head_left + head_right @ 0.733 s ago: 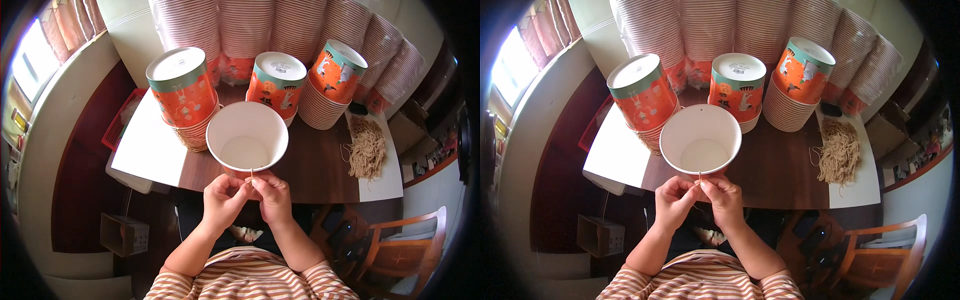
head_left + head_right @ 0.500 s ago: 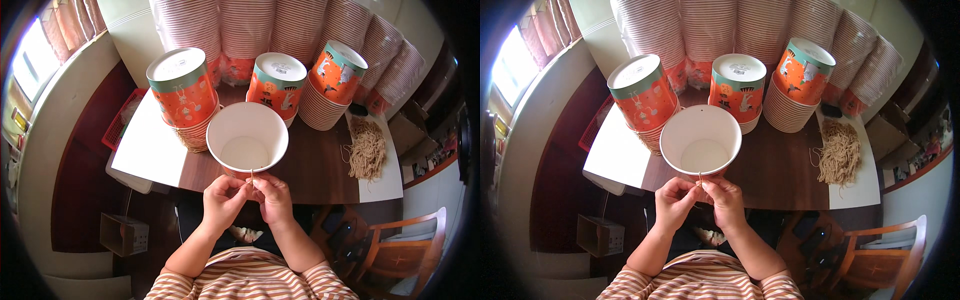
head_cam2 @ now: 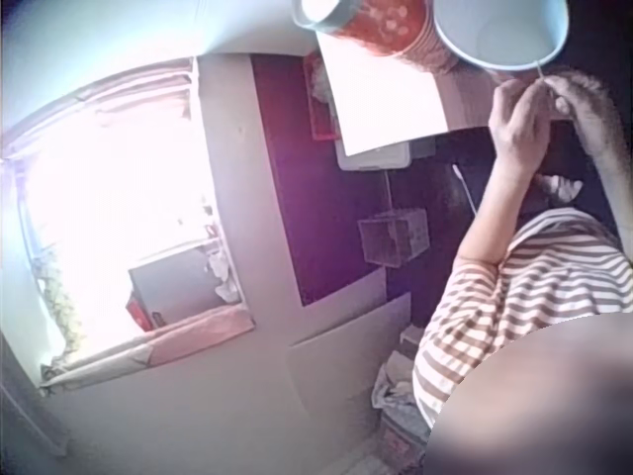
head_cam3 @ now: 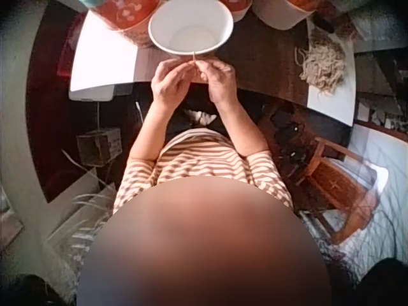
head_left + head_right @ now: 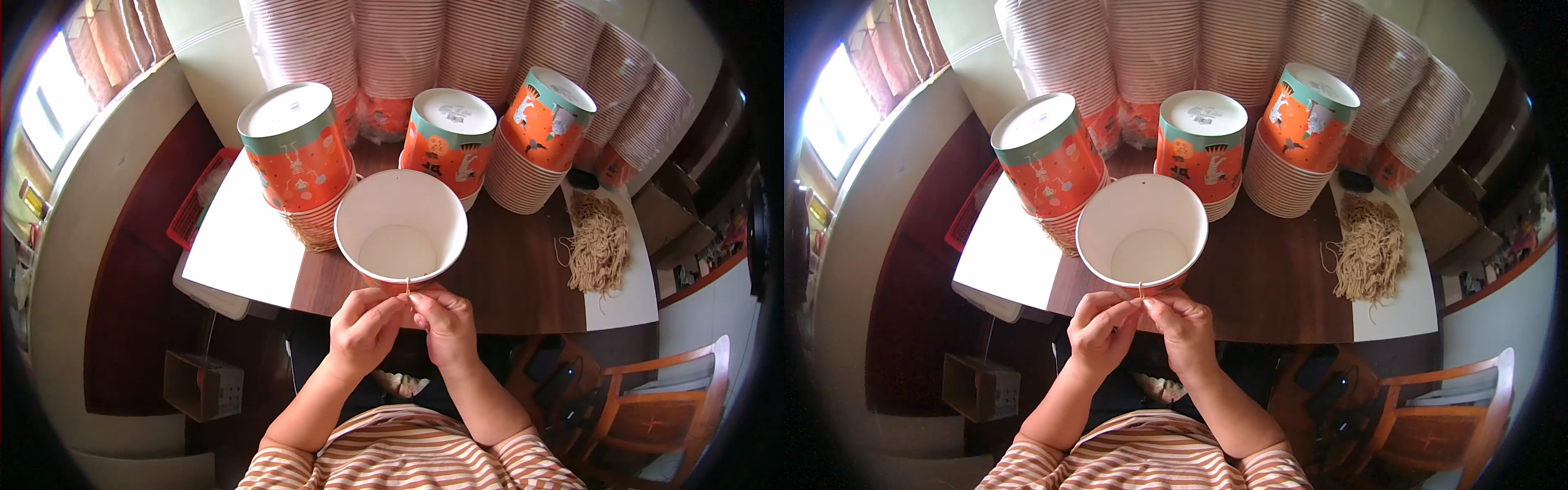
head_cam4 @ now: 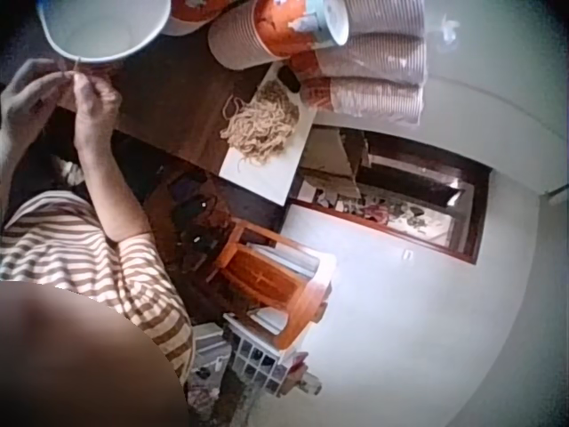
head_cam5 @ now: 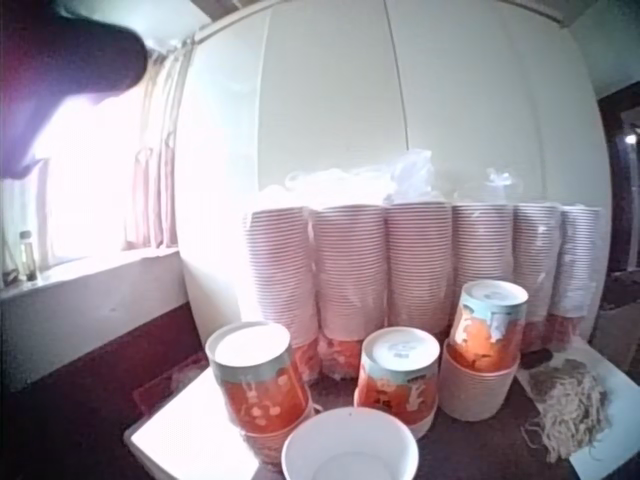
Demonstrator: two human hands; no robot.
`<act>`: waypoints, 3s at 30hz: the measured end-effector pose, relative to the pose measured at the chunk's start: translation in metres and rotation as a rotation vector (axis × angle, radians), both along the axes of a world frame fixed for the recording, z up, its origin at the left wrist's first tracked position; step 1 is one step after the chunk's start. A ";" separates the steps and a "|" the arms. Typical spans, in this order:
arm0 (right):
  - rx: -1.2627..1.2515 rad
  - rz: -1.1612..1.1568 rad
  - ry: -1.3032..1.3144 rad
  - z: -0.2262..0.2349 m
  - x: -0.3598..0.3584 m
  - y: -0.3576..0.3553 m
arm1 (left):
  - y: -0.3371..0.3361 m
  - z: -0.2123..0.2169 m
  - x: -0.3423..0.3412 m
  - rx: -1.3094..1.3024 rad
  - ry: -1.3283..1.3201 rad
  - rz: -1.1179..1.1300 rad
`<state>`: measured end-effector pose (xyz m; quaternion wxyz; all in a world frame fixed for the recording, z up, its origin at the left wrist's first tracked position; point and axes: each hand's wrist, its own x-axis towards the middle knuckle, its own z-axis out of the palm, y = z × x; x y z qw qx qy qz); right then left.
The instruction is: Threading and tying strings to paper buckets to create handles as part of the packaging process.
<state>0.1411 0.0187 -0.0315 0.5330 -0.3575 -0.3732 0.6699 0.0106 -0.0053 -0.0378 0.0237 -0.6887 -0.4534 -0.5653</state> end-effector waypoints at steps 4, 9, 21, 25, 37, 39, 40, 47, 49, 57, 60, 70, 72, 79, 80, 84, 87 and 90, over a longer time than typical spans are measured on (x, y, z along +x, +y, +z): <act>0.051 -0.013 -0.029 -0.003 0.002 0.001 | 0.000 0.004 -0.003 -0.087 -0.047 -0.046; 0.112 0.002 -0.190 0.000 0.005 0.001 | 0.002 0.008 -0.005 -0.111 -0.021 -0.069; 0.151 0.012 -0.240 0.006 0.006 0.003 | 0.000 0.012 -0.007 -0.114 -0.025 -0.103; 0.053 0.101 -0.204 0.010 0.005 0.004 | -0.002 0.008 -0.008 -0.172 -0.145 -0.144; 0.079 0.137 -0.128 0.009 0.004 0.008 | -0.002 0.001 -0.012 -0.252 -0.321 -0.224; 0.076 0.199 -0.121 0.017 0.002 0.007 | -0.003 0.002 -0.012 -0.255 -0.313 -0.212; 0.076 0.198 -0.121 0.017 0.003 0.007 | -0.002 0.002 -0.012 -0.250 -0.306 -0.211; 0.107 0.160 -0.086 0.007 0.006 0.013 | 0.002 -0.002 -0.014 -0.252 -0.423 -0.300; 0.186 0.120 -0.193 0.008 0.006 0.014 | 0.001 -0.002 -0.015 -0.297 -0.454 -0.320; 0.525 -0.086 -0.621 0.014 0.009 0.014 | 0.001 -0.008 -0.016 -0.391 -0.593 -0.372; 0.512 -0.072 -0.605 0.010 0.008 0.014 | 0.002 -0.009 -0.015 -0.401 -0.623 -0.344; 0.198 0.129 -0.170 -0.002 0.005 0.011 | 0.000 -0.012 -0.012 -0.449 -0.699 -0.330; 0.189 0.108 -0.108 -0.008 0.005 0.012 | 0.001 -0.012 -0.012 -0.452 -0.703 -0.337; 0.222 0.037 -0.144 -0.012 0.004 0.013 | 0.002 -0.013 -0.009 -0.462 -0.762 -0.363; 0.255 0.005 -0.218 -0.013 0.004 0.013 | 0.001 -0.013 -0.009 -0.461 -0.779 -0.365; 0.379 -0.073 -0.411 -0.016 0.005 0.015 | 0.001 -0.014 -0.008 -0.468 -0.838 -0.385; 0.343 -0.062 -0.388 -0.015 0.005 0.014 | 0.000 -0.013 -0.007 -0.502 -0.869 -0.389; 0.303 -0.053 -0.295 -0.014 0.002 0.014 | -0.001 -0.011 -0.005 -0.484 -0.907 -0.406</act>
